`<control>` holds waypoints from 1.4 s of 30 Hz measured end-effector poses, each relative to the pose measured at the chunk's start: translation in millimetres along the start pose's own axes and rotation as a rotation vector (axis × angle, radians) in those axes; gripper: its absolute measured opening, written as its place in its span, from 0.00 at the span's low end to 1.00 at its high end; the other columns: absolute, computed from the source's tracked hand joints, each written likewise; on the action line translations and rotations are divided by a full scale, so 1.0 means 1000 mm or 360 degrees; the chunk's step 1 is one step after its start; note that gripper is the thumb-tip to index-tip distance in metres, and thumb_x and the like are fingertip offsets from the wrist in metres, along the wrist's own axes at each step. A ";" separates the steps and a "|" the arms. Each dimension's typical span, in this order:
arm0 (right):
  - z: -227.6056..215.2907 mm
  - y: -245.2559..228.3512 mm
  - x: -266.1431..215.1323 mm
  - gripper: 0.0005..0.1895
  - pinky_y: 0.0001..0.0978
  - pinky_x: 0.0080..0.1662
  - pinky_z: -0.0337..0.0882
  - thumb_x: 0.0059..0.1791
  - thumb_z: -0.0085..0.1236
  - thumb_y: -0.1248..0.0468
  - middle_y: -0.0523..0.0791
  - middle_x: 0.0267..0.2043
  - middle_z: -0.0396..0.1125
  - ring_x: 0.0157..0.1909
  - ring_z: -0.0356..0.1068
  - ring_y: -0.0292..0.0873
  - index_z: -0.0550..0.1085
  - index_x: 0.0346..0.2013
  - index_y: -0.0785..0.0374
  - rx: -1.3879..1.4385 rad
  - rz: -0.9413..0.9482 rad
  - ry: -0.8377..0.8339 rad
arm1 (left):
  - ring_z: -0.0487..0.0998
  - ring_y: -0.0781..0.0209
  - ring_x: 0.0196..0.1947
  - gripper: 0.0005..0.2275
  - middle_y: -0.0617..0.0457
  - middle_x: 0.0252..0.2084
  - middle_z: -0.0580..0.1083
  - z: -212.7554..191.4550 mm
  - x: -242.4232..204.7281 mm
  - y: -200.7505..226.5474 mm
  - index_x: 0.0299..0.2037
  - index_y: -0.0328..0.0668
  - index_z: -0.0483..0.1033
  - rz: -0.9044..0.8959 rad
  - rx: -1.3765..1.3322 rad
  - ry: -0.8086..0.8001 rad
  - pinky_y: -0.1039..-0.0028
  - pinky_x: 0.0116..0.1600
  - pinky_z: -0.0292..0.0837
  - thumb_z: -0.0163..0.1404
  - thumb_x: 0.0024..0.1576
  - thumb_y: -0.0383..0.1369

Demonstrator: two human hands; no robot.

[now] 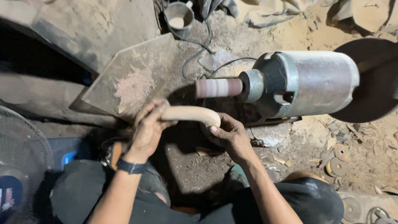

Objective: The person uses a bench grinder to smooth and shape a wooden handle, holding it against the rotating wheel with both hands. The person then switches to a metal file and grinds it against the wheel to sharpen or shape the file.

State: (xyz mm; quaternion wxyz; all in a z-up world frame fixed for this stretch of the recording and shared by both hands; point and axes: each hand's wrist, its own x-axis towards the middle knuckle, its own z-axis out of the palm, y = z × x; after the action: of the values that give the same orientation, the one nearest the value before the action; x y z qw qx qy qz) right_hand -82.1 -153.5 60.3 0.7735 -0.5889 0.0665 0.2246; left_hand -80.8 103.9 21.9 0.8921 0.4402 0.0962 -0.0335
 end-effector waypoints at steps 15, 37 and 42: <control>0.008 0.012 -0.004 0.13 0.27 0.43 0.74 0.50 0.60 0.71 0.44 0.42 0.72 0.40 0.71 0.36 0.75 0.49 0.69 0.0183 -0.0105 -0.0031 | 0.82 0.48 0.49 0.23 0.39 0.48 0.77 0.037 -0.050 0.010 0.65 0.33 0.63 -0.0731 -0.0001 -0.0739 0.60 0.52 0.79 0.50 0.62 0.36; 0.023 0.001 -0.007 0.17 0.32 0.30 0.73 0.58 0.42 0.54 0.50 0.34 0.68 0.28 0.68 0.41 0.66 0.50 0.66 0.0414 -0.0046 -0.0090 | 0.71 0.72 0.49 0.16 0.57 0.48 0.73 0.063 -0.002 -0.045 0.61 0.41 0.72 -0.0140 0.0193 -0.0393 0.83 0.52 0.69 0.47 0.66 0.38; 0.023 0.001 -0.003 0.20 0.30 0.27 0.68 0.59 0.41 0.51 0.48 0.35 0.67 0.26 0.65 0.39 0.66 0.48 0.67 0.0602 -0.0129 -0.0143 | 0.68 0.73 0.16 0.11 0.63 0.24 0.64 0.081 0.007 -0.062 0.55 0.52 0.75 -0.0400 -0.0313 -0.0311 0.80 0.21 0.67 0.48 0.63 0.36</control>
State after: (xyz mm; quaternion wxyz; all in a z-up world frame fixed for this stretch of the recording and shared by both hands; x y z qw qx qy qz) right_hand -89.0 -132.2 67.3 0.8810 -0.4246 0.0493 0.2027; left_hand -71.1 2.0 20.6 0.9247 0.3300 0.0660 -0.1777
